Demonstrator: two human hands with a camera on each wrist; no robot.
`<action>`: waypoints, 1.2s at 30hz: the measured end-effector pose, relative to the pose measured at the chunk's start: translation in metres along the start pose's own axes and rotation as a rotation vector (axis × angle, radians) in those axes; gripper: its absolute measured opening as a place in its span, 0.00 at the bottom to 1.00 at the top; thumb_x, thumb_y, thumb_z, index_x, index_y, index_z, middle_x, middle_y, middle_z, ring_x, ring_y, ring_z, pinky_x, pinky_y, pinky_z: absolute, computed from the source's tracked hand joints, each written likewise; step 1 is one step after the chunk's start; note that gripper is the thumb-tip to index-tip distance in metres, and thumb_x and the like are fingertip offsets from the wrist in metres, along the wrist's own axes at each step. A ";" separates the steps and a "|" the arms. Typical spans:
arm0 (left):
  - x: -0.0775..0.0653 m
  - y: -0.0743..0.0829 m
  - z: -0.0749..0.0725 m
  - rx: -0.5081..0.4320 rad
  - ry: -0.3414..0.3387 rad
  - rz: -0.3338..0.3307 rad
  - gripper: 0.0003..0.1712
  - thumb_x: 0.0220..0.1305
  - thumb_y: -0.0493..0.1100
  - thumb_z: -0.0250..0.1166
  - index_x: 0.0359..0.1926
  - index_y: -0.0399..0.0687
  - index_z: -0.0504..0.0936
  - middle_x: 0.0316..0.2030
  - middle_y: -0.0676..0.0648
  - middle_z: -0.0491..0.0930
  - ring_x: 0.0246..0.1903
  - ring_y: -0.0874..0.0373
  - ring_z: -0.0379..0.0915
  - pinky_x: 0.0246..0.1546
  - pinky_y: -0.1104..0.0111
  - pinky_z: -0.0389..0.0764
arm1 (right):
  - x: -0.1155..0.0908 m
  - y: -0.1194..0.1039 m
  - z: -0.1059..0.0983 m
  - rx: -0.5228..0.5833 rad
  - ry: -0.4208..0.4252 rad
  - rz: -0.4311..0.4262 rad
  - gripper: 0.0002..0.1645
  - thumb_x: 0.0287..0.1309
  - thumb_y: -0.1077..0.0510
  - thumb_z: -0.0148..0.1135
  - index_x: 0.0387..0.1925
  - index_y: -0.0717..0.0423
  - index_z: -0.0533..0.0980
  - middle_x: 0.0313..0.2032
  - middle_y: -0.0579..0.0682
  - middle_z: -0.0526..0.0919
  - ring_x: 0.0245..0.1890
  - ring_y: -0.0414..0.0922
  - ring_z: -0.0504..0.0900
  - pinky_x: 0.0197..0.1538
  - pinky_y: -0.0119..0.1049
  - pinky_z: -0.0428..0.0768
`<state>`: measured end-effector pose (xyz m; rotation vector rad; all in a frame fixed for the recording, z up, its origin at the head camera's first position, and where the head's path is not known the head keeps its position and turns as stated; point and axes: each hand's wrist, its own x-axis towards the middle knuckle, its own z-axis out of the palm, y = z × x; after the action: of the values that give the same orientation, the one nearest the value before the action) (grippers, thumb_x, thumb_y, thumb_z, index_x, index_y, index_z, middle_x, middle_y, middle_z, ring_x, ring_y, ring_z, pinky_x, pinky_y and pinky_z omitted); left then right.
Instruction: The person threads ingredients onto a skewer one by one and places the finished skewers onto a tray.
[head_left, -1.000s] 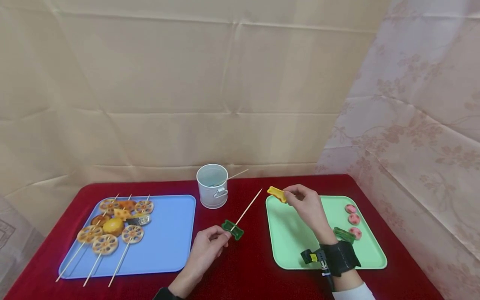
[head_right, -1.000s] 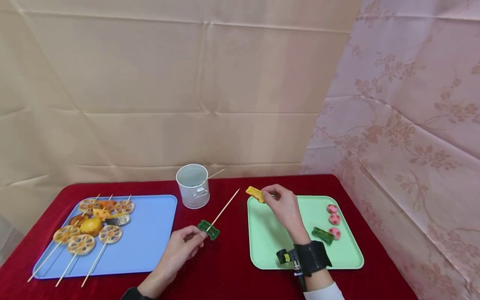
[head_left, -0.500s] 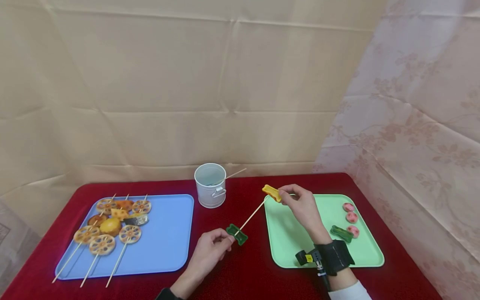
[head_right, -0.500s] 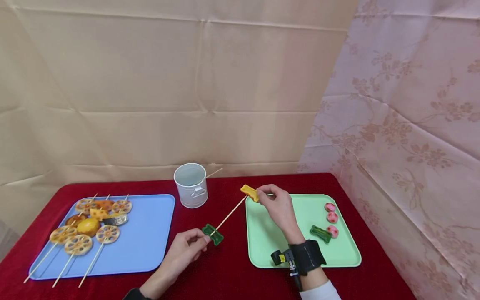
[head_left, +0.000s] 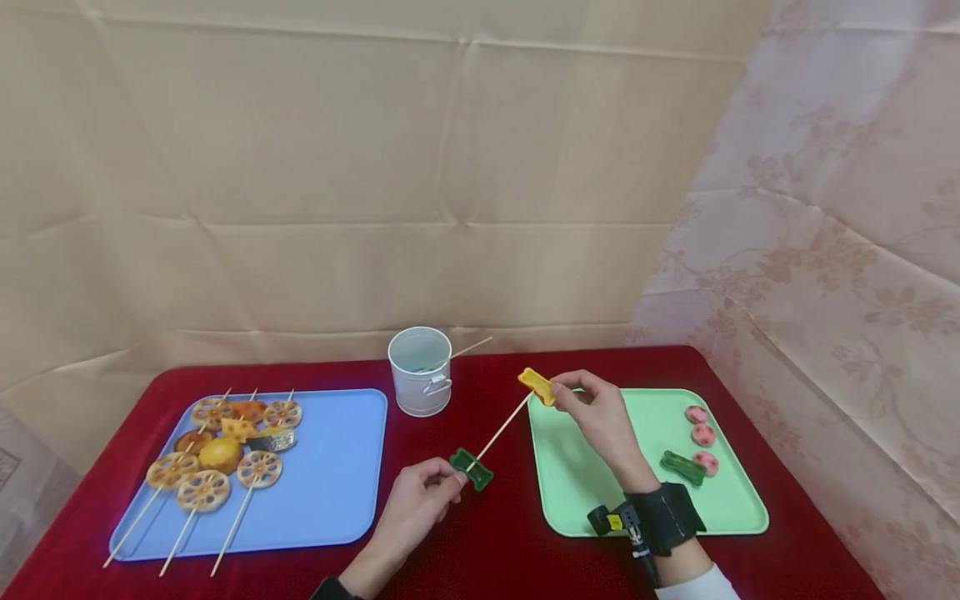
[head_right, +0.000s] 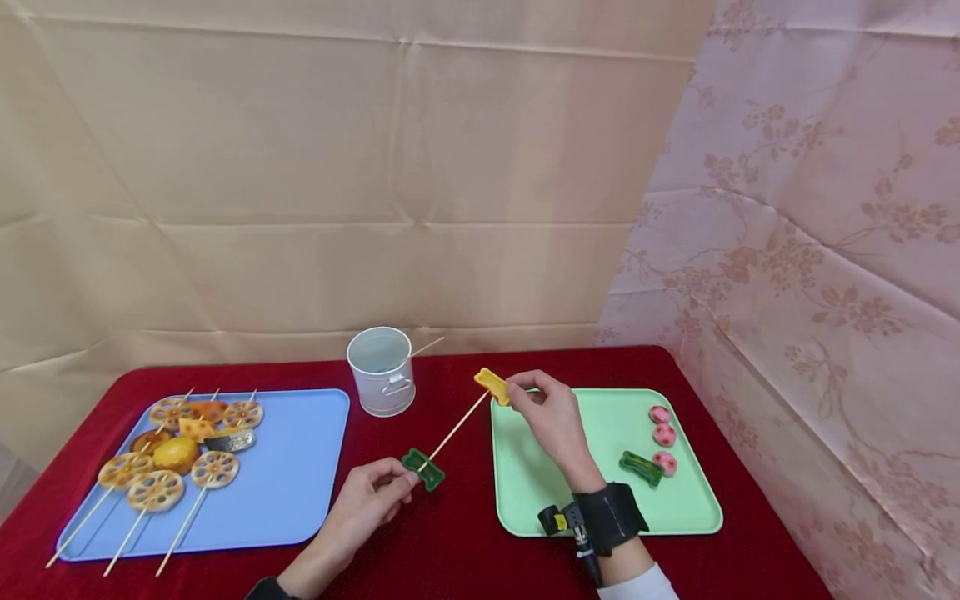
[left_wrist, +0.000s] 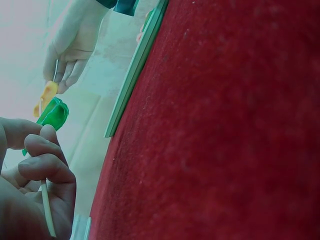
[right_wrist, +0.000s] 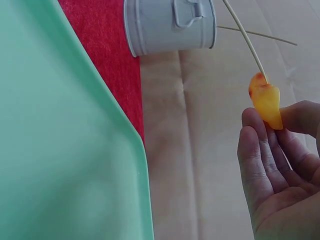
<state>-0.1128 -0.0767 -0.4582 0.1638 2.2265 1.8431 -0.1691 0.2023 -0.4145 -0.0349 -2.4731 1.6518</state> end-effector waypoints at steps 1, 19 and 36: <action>0.000 0.000 0.000 -0.001 0.001 -0.001 0.10 0.69 0.41 0.66 0.37 0.35 0.84 0.23 0.49 0.78 0.18 0.63 0.65 0.19 0.73 0.64 | 0.000 0.000 0.000 0.002 0.002 0.001 0.13 0.69 0.53 0.67 0.48 0.57 0.84 0.42 0.55 0.88 0.39 0.58 0.86 0.42 0.36 0.82; 0.000 0.001 -0.001 0.015 0.000 0.001 0.11 0.69 0.41 0.65 0.37 0.35 0.84 0.23 0.51 0.78 0.18 0.62 0.66 0.19 0.73 0.65 | -0.006 -0.002 0.003 0.008 -0.020 -0.066 0.10 0.67 0.53 0.70 0.45 0.55 0.85 0.40 0.53 0.88 0.41 0.62 0.86 0.39 0.37 0.81; 0.000 0.000 -0.002 0.018 0.009 0.010 0.11 0.70 0.41 0.65 0.38 0.35 0.84 0.23 0.50 0.78 0.18 0.62 0.65 0.19 0.73 0.65 | -0.009 -0.006 0.009 -0.022 -0.060 -0.055 0.11 0.68 0.52 0.69 0.46 0.54 0.85 0.39 0.51 0.88 0.41 0.61 0.87 0.40 0.39 0.82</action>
<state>-0.1132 -0.0787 -0.4574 0.1699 2.2534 1.8323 -0.1608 0.1908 -0.4132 0.0802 -2.5120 1.6274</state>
